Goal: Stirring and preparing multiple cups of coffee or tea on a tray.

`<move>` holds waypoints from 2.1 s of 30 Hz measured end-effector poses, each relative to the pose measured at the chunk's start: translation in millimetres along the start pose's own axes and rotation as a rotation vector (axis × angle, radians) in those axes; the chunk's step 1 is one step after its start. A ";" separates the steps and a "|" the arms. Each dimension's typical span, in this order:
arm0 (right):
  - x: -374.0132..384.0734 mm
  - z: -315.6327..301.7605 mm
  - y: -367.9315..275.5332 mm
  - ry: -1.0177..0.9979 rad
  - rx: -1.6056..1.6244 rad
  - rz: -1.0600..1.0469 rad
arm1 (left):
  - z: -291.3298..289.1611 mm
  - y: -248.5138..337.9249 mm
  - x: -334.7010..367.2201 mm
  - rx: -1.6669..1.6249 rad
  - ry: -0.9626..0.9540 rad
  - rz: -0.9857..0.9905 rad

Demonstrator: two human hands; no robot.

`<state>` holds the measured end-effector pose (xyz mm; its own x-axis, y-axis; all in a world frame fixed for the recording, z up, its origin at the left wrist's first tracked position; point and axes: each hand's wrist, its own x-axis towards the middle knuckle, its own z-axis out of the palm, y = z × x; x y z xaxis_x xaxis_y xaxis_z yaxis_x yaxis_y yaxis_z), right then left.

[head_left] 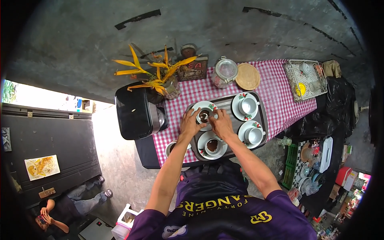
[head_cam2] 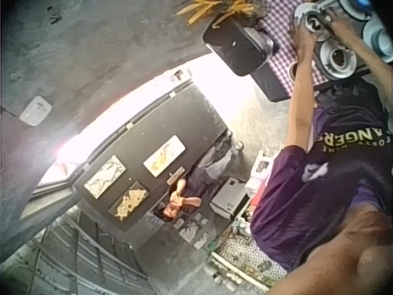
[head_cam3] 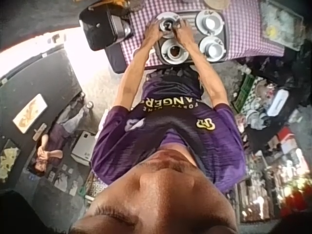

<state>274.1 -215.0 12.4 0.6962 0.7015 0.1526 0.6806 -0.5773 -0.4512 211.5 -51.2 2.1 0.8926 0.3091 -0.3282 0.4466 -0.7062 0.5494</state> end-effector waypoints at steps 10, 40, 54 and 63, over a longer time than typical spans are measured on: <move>1.6 0.3 -12.5 -0.116 -0.145 -0.097 | 2.0 0.0 0.2 0.001 0.025 0.028; -79.9 25.8 -116.9 -0.019 0.550 0.257 | -34.1 -110.3 -156.8 -0.086 0.164 0.148; -103.5 59.3 -138.6 -0.105 0.494 0.317 | -22.9 -132.9 -165.4 -0.080 0.098 0.182; -110.8 69.4 -126.2 -0.107 0.488 0.390 | -20.1 -133.4 -163.1 -0.098 0.108 0.186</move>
<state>95.2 -190.9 -8.6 0.8284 0.5300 -0.1813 0.1809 -0.5595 -0.8088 7.6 5.4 -2.3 0.9593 0.2492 -0.1332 0.2728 -0.6939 0.6664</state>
